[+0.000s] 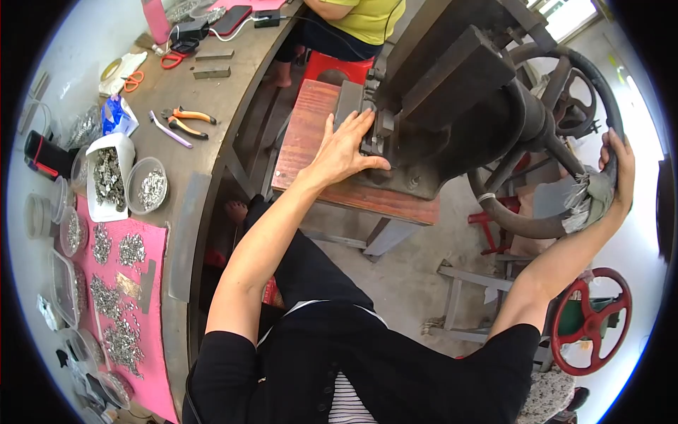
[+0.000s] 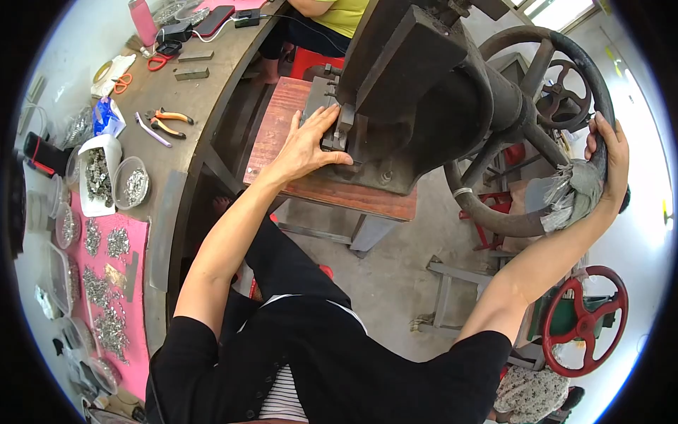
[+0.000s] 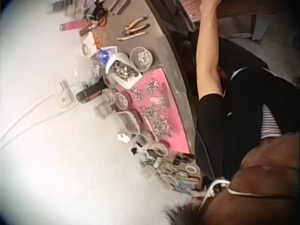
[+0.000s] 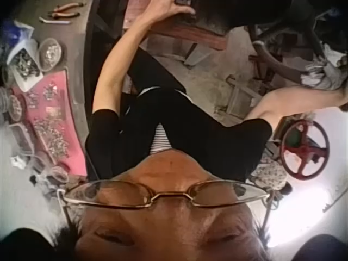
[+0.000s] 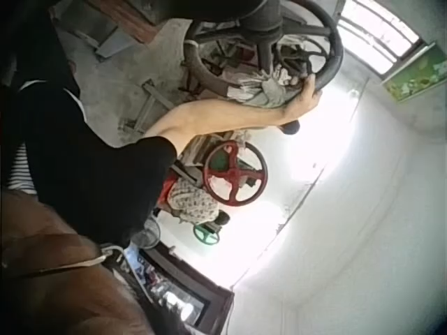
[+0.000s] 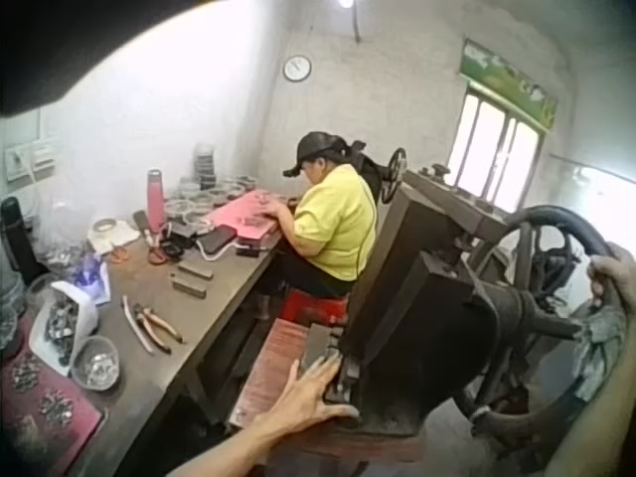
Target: The recorder is picking up small metal components from containers and placing them into a jig, then using a manual press machine to secure them.
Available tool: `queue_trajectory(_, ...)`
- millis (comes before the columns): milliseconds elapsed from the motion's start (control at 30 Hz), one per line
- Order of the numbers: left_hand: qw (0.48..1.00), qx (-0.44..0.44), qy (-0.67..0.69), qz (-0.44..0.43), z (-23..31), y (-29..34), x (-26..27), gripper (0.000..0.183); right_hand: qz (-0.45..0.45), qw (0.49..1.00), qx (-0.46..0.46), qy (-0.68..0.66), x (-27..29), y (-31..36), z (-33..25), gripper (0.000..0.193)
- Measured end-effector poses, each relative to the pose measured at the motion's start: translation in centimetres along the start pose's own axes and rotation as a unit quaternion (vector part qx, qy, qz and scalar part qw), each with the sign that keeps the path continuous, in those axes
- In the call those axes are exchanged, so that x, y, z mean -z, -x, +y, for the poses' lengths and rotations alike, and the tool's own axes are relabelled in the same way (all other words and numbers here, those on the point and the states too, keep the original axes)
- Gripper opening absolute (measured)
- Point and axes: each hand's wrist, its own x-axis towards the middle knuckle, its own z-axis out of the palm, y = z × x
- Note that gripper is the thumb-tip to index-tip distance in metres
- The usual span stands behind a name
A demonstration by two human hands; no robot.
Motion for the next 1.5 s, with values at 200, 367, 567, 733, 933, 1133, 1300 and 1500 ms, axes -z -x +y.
queue_trajectory(200,1.000,0.007,0.005,-0.007,-0.4,-0.3,0.4,0.112,0.151,0.977,0.124,-0.089,-5.6,9.8,4.3,0.022)
queue_trajectory(367,1.000,0.009,-0.004,-0.009,-0.2,-0.3,0.4,0.110,0.229,0.965,0.104,-0.067,-8.7,13.6,6.8,0.024)
queue_trajectory(567,1.000,0.009,-0.010,-0.008,-0.3,-0.2,-0.1,0.109,0.025,0.996,0.000,0.081,-0.9,3.7,1.1,0.032)
queue_trajectory(733,1.000,0.016,-0.005,-0.010,-0.6,-0.4,0.2,0.109,-0.008,0.998,0.003,0.065,-1.8,-1.3,-2.1,0.026)
queue_trajectory(933,0.999,0.019,-0.025,-0.034,0.1,-0.9,1.2,0.109,0.314,0.934,0.173,-0.006,-10.4,13.2,8.0,0.029)
queue_trajectory(1133,0.994,0.034,0.094,-0.053,-2.1,0.0,2.6,0.097,0.145,0.984,0.077,0.074,-5.6,8.5,1.3,0.050)
queue_trajectory(1300,0.947,0.034,0.285,0.143,-5.9,-5.3,1.2,0.051,0.144,0.970,0.143,0.133,-3.1,3.0,-1.6,0.072)
queue_trajectory(1500,0.966,0.061,0.238,-0.083,-5.9,-7.5,1.8,0.064,0.103,0.954,0.192,0.208,-2.1,-2.0,-1.2,0.053)
